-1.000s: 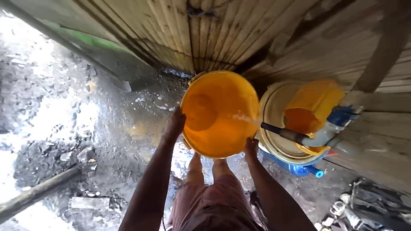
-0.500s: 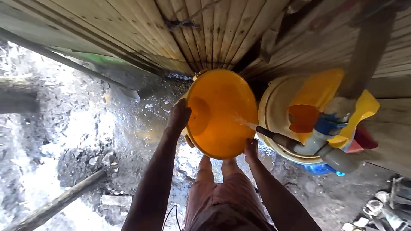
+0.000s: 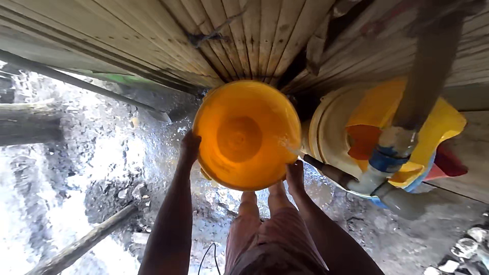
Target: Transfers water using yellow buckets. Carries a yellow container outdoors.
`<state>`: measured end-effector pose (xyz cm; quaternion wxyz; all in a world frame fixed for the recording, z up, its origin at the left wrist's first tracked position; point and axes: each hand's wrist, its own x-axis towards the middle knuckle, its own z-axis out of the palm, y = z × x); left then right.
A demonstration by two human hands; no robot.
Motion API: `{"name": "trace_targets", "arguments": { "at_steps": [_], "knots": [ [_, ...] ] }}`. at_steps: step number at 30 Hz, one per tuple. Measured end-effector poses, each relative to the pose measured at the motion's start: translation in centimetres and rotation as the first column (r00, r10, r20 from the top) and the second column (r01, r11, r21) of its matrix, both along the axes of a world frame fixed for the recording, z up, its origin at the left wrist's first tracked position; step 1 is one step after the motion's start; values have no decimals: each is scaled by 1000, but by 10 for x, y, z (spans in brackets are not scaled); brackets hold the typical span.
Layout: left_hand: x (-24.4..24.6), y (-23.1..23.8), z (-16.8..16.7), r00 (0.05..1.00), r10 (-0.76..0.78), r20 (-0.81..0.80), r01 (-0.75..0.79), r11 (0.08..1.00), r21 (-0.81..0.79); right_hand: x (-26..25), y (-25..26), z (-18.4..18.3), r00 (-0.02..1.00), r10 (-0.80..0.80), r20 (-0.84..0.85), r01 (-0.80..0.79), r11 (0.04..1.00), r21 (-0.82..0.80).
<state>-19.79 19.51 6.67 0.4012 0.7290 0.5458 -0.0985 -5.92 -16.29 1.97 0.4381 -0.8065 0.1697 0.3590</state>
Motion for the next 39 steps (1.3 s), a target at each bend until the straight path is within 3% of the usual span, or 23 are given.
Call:
{"name": "trace_targets", "arguments": {
  "at_steps": [5,11,18,24,29,34,37,39],
  "knots": [
    [-52,-20,-49,992,19,-126,-38,988,-149,-3,-8,-16,985,143,94,-128,981,-148],
    [-52,-37,-47,993,114,-18,-115,970,-216,8,-15,-28,978,202,54,-186,958,-220],
    [-53,-18,-55,995,98,-35,-102,985,-141,2,-3,-14,997,81,-1,-80,990,-113],
    [-15,10,-35,991,71,110,-65,996,-57,10,10,14,997,-22,-68,20,999,-35],
    [-10,6,-25,933,247,261,-232,969,-87,3,34,25,991,-58,-124,61,998,21],
    [-38,-43,-29,854,426,299,-417,904,-95,-20,39,28,988,-61,-142,57,998,-30],
    [-29,-58,-33,794,500,346,-505,859,-80,-29,29,29,999,-47,-10,46,995,-84],
    [-15,-58,-26,819,466,334,-473,879,-66,-34,17,38,959,188,214,-156,975,-159]
  ]
}}
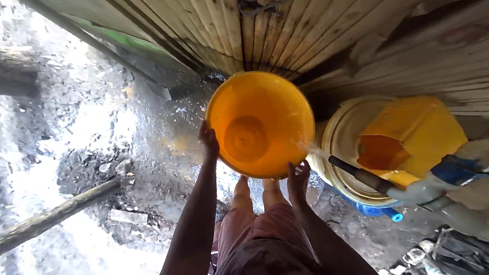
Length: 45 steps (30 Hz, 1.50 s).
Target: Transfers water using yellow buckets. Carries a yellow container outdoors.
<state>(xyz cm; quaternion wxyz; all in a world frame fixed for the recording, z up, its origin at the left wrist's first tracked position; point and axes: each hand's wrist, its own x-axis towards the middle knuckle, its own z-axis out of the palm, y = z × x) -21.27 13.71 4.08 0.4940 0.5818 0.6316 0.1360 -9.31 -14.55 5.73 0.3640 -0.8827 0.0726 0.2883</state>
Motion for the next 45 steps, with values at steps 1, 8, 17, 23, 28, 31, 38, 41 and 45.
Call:
{"name": "trace_targets", "arguments": {
  "at_steps": [1,8,17,23,28,31,38,41,45],
  "knots": [
    [6,4,0,1000,-25,-10,25,1000,8,-1,-4,8,974,192,123,-187,981,-53],
    [22,35,-3,977,-122,-174,126,992,11,-25,20,16,226,949,221,-935,275,-224],
    [-14,3,-1,946,-282,-158,300,948,105,-3,73,-13,257,909,-327,-886,357,297],
    [-11,-9,-14,961,-266,-70,274,950,150,27,134,-176,418,829,-373,-893,450,0],
    [-9,-25,-16,988,-157,-10,155,967,202,16,183,-335,494,760,-422,-854,516,-68],
    [-3,-20,-24,996,-79,34,68,966,248,-14,190,-400,466,786,-407,-878,469,-98],
    [-38,-30,-31,986,-151,77,124,953,278,-75,187,-470,544,807,-231,-833,486,-263],
    [-84,-30,-53,941,-295,164,228,914,335,-81,188,-476,514,810,-282,-853,449,-264],
    [-36,-26,-29,979,-199,45,181,951,250,-50,195,-454,478,741,-472,-866,487,-114]
  ]
}}
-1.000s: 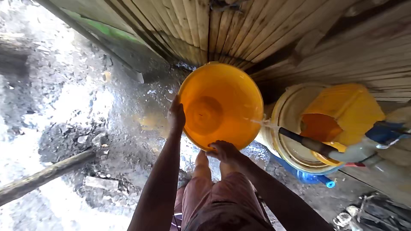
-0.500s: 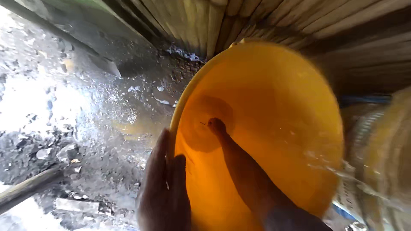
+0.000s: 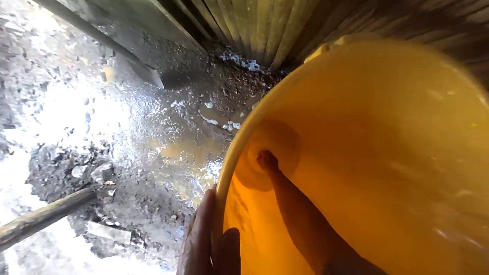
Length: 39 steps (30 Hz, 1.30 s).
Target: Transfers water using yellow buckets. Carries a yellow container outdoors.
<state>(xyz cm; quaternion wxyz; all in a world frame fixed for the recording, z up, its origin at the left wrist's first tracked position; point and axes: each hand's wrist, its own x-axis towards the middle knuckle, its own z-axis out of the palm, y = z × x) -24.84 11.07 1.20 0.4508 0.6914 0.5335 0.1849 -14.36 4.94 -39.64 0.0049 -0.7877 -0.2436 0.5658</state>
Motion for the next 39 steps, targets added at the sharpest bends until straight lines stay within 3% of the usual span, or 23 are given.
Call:
{"name": "trace_targets", "arguments": {
  "at_steps": [4,7,9,13,14,15,16,18,19,21,23,27,30,32,35,39],
  "knots": [
    [12,-7,2,995,88,-39,-88,996,18,49,-13,73,963,-261,65,256,964,74],
    [11,-12,-1,994,103,-48,-103,995,1,88,-13,170,883,-456,114,422,875,236],
    [10,-14,3,993,84,-86,-86,996,-21,100,-5,257,837,-546,32,485,767,420],
    [11,-21,8,987,48,-151,-48,999,1,94,45,433,831,-531,-166,410,383,827],
    [13,-20,12,985,40,-165,-40,999,1,88,62,461,859,-490,-146,340,333,879],
    [16,-20,16,984,26,-175,-26,1000,0,80,78,480,895,-443,-59,234,351,907],
    [19,-18,20,986,10,-168,-10,1000,-3,74,93,492,925,-368,95,83,439,895],
    [22,-13,25,992,-33,-123,28,999,-41,62,109,506,946,-66,319,-206,638,742],
    [23,-11,28,995,-47,-84,41,997,-68,55,105,510,933,31,358,-289,656,697],
    [28,-4,38,999,-43,17,45,984,-173,45,74,519,952,62,300,-269,636,723],
    [31,0,40,991,-10,133,51,949,-312,30,15,521,969,14,246,-191,678,710],
    [43,11,41,986,31,164,49,886,-462,5,-122,503,940,126,319,-266,855,445],
    [49,9,52,943,173,285,12,837,-546,-6,-170,482,882,106,458,-260,922,287],
    [39,7,59,894,290,342,-33,803,-595,-11,-155,480,852,82,518,-246,935,256],
    [-19,5,58,887,347,305,-134,825,-550,-24,-96,492,886,119,448,-255,932,256],
    [-138,-7,32,894,445,50,-365,789,-494,-43,-22,512,873,113,474,-257,933,253]
  ]
}}
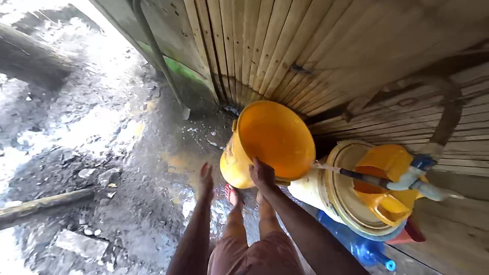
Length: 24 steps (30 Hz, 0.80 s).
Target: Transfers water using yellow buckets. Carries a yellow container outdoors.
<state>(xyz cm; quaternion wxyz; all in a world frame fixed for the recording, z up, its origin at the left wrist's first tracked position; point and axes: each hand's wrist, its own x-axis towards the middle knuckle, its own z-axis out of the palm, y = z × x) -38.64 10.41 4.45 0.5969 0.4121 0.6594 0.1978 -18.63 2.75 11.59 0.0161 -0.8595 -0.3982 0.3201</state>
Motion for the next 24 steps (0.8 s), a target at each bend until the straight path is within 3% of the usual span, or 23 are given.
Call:
{"name": "trace_targets", "arguments": {
  "at_steps": [3,6,8,10,14,19,24],
  "knots": [
    [-80,-17,-22,979,103,-176,-132,978,-162,-4,1,34,998,-65,-16,65,998,7],
    [-128,-38,-45,960,20,-278,-107,947,-304,7,-25,73,986,-159,-51,164,978,126],
    [-139,-40,-52,965,54,-256,-140,933,-331,19,-37,95,966,-237,-104,256,937,236],
    [-144,-36,-52,965,152,-212,-203,948,-245,32,-42,110,933,-303,-193,351,883,312],
    [-158,-1,-9,927,297,-227,-315,948,-45,53,-44,105,857,-386,-341,499,785,367],
    [-151,38,61,924,189,-333,-199,980,5,93,-49,57,745,-490,-452,650,684,331],
    [-103,44,132,903,155,-401,-97,982,163,141,-64,11,588,-526,-614,802,478,358]
  ]
}}
